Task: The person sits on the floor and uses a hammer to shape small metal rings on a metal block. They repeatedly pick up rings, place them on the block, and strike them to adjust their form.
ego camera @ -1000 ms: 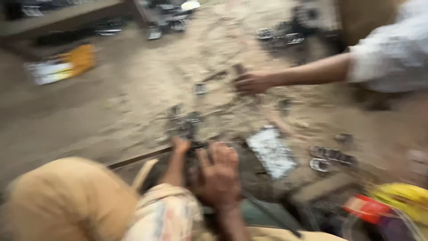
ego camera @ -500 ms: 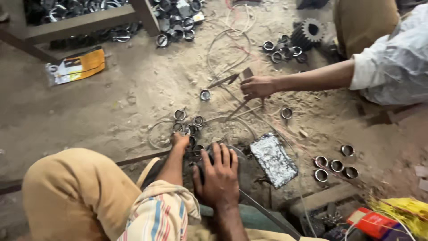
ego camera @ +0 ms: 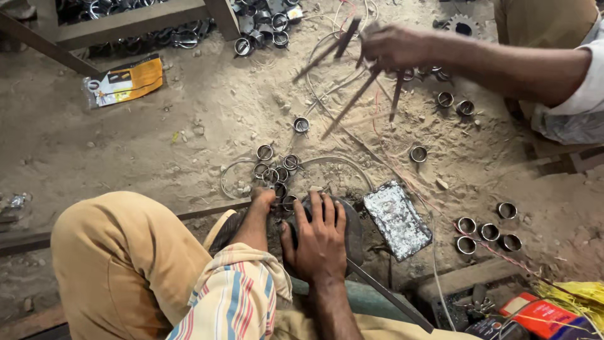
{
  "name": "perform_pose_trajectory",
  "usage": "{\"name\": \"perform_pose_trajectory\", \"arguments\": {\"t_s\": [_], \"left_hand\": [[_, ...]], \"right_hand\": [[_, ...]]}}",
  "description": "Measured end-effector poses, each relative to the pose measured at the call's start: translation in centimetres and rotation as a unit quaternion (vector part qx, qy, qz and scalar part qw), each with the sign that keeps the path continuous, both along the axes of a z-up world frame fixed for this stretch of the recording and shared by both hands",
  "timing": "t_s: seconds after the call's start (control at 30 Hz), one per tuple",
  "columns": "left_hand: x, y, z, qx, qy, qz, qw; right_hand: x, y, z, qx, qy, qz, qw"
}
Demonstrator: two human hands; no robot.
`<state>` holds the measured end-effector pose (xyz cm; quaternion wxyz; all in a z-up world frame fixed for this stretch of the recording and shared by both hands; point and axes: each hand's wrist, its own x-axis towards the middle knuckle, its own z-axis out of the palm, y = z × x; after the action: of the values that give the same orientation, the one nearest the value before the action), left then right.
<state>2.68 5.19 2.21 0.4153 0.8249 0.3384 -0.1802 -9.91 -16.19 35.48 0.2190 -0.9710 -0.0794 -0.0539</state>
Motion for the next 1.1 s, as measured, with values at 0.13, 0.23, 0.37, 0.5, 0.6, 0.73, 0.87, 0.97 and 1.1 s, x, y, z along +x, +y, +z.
{"name": "perform_pose_trajectory", "arguments": {"t_s": [0.13, 0.23, 0.37, 0.5, 0.6, 0.73, 0.87, 0.97, 1.1], "left_hand": [[-0.6, -1.1, -1.9, 0.012, -0.029, -0.021, 0.999], [1.7, -2.0, -2.1, 0.040, -0.075, -0.067, 0.994], [7.2, -4.5, -0.9, 0.126, -0.135, -0.222, 0.957], [12.9, -7.7, 1.2, 0.168, -0.103, -0.341, 0.919], [14.7, -9.4, 0.9, 0.191, -0.049, -0.429, 0.881], [14.8, -10.5, -2.3, 0.203, -0.069, -0.489, 0.846], [14.5, -10.7, -6.1, 0.249, -0.086, -0.500, 0.825], [15.1, -10.2, -6.8, 0.236, -0.076, -0.498, 0.831], [15.8, -10.1, -5.5, 0.225, -0.012, -0.525, 0.821]], "right_hand": [[-0.1, 0.0, 0.1, -0.003, 0.023, 0.003, 1.000], [0.4, -0.2, 0.1, 0.001, 0.008, 0.011, 1.000], [0.2, -0.1, -0.4, -0.010, 0.016, -0.005, 1.000], [0.4, -0.3, -0.5, -0.001, 0.054, 0.012, 0.998], [0.2, -0.5, -0.8, 0.014, 0.065, 0.012, 0.998], [0.1, -0.5, -0.9, 0.019, 0.058, 0.014, 0.998], [-0.2, -0.5, -1.1, 0.019, 0.071, 0.014, 0.997], [0.0, -0.5, -0.9, 0.013, 0.068, 0.016, 0.997], [0.4, -0.5, -0.3, 0.015, 0.064, 0.021, 0.998]]}}
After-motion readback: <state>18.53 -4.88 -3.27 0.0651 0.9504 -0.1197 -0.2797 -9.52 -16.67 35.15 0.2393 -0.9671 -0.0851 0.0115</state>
